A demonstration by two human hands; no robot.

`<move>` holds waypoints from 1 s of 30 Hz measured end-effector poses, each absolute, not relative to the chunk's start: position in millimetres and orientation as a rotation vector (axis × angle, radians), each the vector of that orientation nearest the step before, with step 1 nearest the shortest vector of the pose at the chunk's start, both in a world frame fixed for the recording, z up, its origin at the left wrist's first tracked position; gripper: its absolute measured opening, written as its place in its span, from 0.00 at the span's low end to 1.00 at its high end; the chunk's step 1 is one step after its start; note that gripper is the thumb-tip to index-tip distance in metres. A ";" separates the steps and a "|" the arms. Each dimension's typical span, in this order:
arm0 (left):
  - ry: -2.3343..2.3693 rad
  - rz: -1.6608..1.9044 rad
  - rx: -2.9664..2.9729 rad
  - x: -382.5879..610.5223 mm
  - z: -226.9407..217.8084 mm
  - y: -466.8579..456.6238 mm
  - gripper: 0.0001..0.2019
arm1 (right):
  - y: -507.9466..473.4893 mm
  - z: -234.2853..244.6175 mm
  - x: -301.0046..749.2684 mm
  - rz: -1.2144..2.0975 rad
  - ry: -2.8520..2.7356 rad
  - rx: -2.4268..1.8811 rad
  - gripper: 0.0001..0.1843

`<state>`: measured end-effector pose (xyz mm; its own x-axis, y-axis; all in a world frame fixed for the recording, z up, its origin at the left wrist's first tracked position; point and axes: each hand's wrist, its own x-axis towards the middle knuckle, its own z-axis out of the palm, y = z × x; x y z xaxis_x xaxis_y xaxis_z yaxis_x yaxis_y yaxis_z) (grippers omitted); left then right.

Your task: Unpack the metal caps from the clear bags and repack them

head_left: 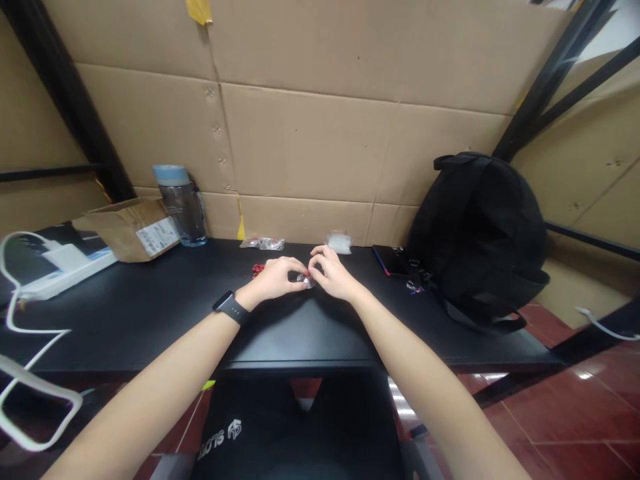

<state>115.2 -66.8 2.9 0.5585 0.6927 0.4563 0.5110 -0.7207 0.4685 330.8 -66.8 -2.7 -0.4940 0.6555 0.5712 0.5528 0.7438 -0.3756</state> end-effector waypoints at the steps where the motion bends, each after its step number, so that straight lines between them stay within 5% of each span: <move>1: 1.006 0.903 2.520 115.6 2.6 -67.1 0.10 | -66.7 -3.1 331.2 0.182 -2.231 -0.904 0.05; 15: 1.047 0.792 2.578 118.4 -8.9 -64.9 0.04 | -60.6 -2.0 337.3 0.201 -2.304 -1.129 0.05; 22: 1.043 0.852 2.600 119.3 -8.8 -65.3 0.05 | -28.0 -3.8 397.0 0.012 -1.952 -1.644 0.12; 30: 1.045 0.913 2.626 120.9 -9.5 -64.5 0.07 | -5.7 -31.2 400.1 0.026 -2.073 -1.667 0.19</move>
